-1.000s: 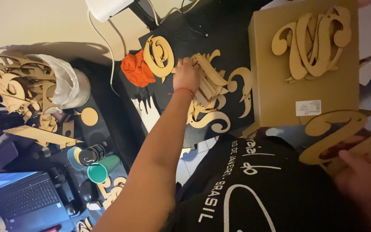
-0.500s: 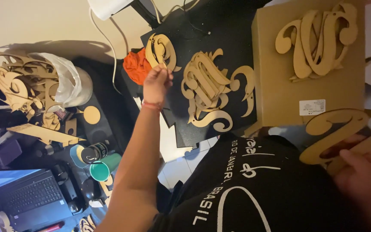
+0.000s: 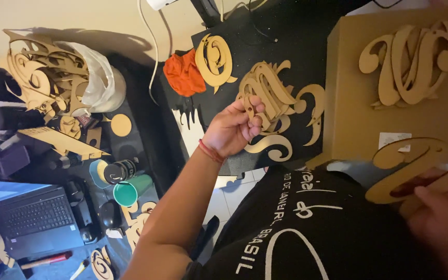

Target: Organizing laser-cut wooden letters by picking them from a pile and stacking them on a cardboard sheet.

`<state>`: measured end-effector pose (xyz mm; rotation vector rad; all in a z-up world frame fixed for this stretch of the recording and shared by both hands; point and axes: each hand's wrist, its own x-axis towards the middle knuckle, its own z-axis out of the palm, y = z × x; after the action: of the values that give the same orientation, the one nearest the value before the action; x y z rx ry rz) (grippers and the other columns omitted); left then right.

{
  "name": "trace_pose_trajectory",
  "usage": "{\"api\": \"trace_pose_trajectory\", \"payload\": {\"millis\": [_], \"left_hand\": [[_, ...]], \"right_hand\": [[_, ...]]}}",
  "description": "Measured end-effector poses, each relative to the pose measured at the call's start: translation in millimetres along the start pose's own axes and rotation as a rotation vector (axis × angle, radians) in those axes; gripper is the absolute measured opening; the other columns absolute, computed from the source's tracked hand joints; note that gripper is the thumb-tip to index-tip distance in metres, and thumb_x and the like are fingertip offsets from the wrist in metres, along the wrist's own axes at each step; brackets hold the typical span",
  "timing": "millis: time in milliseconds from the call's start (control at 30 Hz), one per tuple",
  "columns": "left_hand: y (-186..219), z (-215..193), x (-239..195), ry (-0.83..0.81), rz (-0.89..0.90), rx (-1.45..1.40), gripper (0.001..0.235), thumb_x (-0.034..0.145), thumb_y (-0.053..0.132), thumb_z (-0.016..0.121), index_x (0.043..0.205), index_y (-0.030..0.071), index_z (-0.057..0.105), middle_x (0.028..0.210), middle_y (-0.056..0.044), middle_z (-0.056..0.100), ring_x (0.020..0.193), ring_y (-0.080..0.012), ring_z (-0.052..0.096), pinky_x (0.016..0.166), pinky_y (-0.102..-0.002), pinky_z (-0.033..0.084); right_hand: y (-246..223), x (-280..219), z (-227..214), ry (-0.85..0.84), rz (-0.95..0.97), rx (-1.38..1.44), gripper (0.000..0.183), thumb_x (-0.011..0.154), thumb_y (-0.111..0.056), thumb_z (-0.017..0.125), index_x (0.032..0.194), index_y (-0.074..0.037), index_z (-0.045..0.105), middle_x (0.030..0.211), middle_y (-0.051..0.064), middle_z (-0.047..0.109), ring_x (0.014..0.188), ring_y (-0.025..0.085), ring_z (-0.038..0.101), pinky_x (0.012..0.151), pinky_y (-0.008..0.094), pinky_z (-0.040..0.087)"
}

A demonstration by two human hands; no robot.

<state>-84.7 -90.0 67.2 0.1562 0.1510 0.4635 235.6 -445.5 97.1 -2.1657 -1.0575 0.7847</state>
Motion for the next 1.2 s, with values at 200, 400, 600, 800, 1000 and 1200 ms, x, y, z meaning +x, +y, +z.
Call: {"api": "trace_pose_trajectory", "payload": {"millis": [200, 400, 600, 800, 1000, 1200], "left_hand": [[7.7, 12.8, -6.0, 0.096, -0.017, 0.132, 0.039, 0.096, -0.011, 0.041, 0.132, -0.004, 0.056, 0.120, -0.018, 0.064, 0.091, -0.0232, 0.068, 0.085, -0.033, 0.061], [22.4, 8.6, -2.1, 0.161, -0.055, 0.309, 0.052, 0.076, -0.004, 0.043, 0.126, 0.001, 0.055, 0.107, -0.011, 0.062, 0.090, -0.0198, 0.063, 0.077, -0.032, 0.053], [29.3, 4.9, 18.7, 0.996, -0.069, 1.167, 0.014, 0.090, 0.025, 0.063, 0.097, 0.013, 0.063, 0.079, 0.002, 0.053, 0.068, -0.0099, 0.043, 0.061, -0.026, 0.036], [29.5, -37.6, 51.3, 0.995, -0.210, 1.749, 0.060, 0.077, 0.057, 0.058, 0.122, 0.017, 0.055, 0.133, -0.008, 0.064, 0.119, -0.0251, 0.062, 0.088, -0.039, 0.050], [31.0, -68.0, 81.3, 0.926, -0.174, 2.068, 0.025, 0.082, 0.035, 0.055, 0.071, 0.015, 0.044, 0.067, -0.004, 0.055, 0.061, -0.0251, 0.052, 0.054, -0.040, 0.041], [30.7, -44.8, 83.0, 0.795, -0.022, 2.098, 0.021, 0.082, 0.031, 0.052, 0.072, 0.015, 0.044, 0.062, -0.002, 0.049, 0.055, -0.0219, 0.045, 0.052, -0.036, 0.037]], "right_hand": [[-57.3, 15.3, 11.9, 0.086, 0.420, 0.443, 0.022, 0.105, 0.010, 0.039, 0.126, 0.007, 0.044, 0.110, 0.028, 0.062, 0.104, 0.034, 0.061, 0.102, 0.048, 0.049], [73.8, -2.1, 10.8, 0.046, -0.099, -0.661, 0.052, 0.076, -0.026, 0.077, 0.125, -0.010, 0.076, 0.130, 0.023, 0.063, 0.116, 0.034, 0.065, 0.115, 0.033, 0.045], [-21.3, 1.5, 18.3, 0.189, 0.333, 0.670, 0.029, 0.100, 0.004, 0.046, 0.129, -0.002, 0.045, 0.111, 0.022, 0.059, 0.097, 0.034, 0.063, 0.098, 0.044, 0.054], [-57.2, 1.9, 15.1, 0.277, 0.467, 0.563, 0.035, 0.099, 0.007, 0.048, 0.132, -0.004, 0.049, 0.112, 0.019, 0.062, 0.099, 0.031, 0.064, 0.097, 0.044, 0.055], [-56.0, -3.4, 2.9, 0.248, 0.181, 0.053, 0.058, 0.094, 0.003, 0.062, 0.148, 0.006, 0.041, 0.141, 0.022, 0.053, 0.126, 0.029, 0.051, 0.107, 0.037, 0.038], [-64.9, 2.1, -1.7, 0.245, 0.047, 0.249, 0.061, 0.083, 0.018, 0.059, 0.139, 0.007, 0.037, 0.139, 0.028, 0.047, 0.129, 0.036, 0.049, 0.114, 0.043, 0.041]]}}
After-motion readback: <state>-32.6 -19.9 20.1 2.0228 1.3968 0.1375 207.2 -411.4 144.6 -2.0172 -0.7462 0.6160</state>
